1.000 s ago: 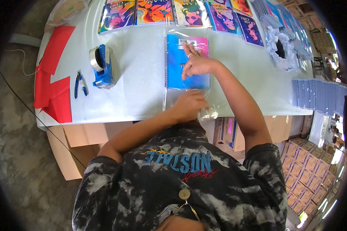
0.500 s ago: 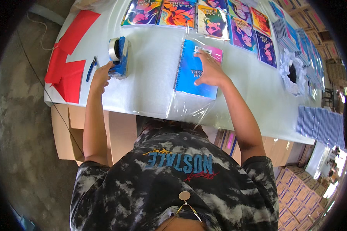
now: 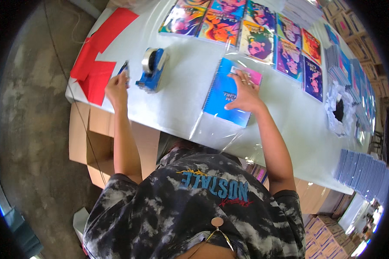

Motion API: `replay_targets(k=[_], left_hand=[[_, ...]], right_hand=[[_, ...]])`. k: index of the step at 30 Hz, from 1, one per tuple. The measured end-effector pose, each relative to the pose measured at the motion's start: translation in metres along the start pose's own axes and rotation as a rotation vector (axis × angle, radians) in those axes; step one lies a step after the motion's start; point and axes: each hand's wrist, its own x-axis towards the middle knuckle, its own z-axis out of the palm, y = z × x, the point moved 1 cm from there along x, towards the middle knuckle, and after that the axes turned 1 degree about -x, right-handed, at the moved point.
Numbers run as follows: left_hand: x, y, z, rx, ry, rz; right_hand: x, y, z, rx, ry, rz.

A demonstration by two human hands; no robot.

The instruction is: The person repeatedly picks up spiral-bound notebooks, places them into clear plastic sleeves, and seals the sleeves with tape. The person stacks the packaged notebooks and places them into a cardboard box.

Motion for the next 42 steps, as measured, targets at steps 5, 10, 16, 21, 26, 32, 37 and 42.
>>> replay_targets(k=[5, 10, 16, 21, 26, 32, 37, 42], left_hand=[[-0.077, 0.131, 0.146, 0.205, -1.032, 0.096], [-0.068, 0.143, 0.181, 1.168, -1.172, 0.43], [-0.026, 0.026, 0.168, 0.3, -0.913, 0.412], [-0.11, 0.049, 0.188, -0.196, -0.854, 0.158], [-0.124, 0.126, 0.135, -0.57, -0.627, 0.279], [-0.128, 0.131, 0.132, -0.471, -0.5, 0.423], [-0.13, 0.152, 0.127, -0.478, -0.269, 0.435], [-0.125, 0.138, 0.124, -0.493, -0.4, 0.353]], right_hand=[[0.002, -0.005, -0.002, -0.061, 0.04, -0.03], [-0.007, 0.008, -0.008, 0.02, 0.064, -0.06], [-0.006, 0.052, 0.053, 0.274, 0.606, 0.353], [-0.032, 0.045, 0.046, 1.474, 0.559, 0.083], [-0.077, -0.025, -0.025, 1.316, 0.76, -0.291], [-0.066, -0.019, -0.04, 0.981, 0.843, -0.322], [-0.063, -0.032, -0.053, 0.845, 0.94, -0.284], [-0.064, -0.028, -0.05, 1.015, 0.958, -0.316]])
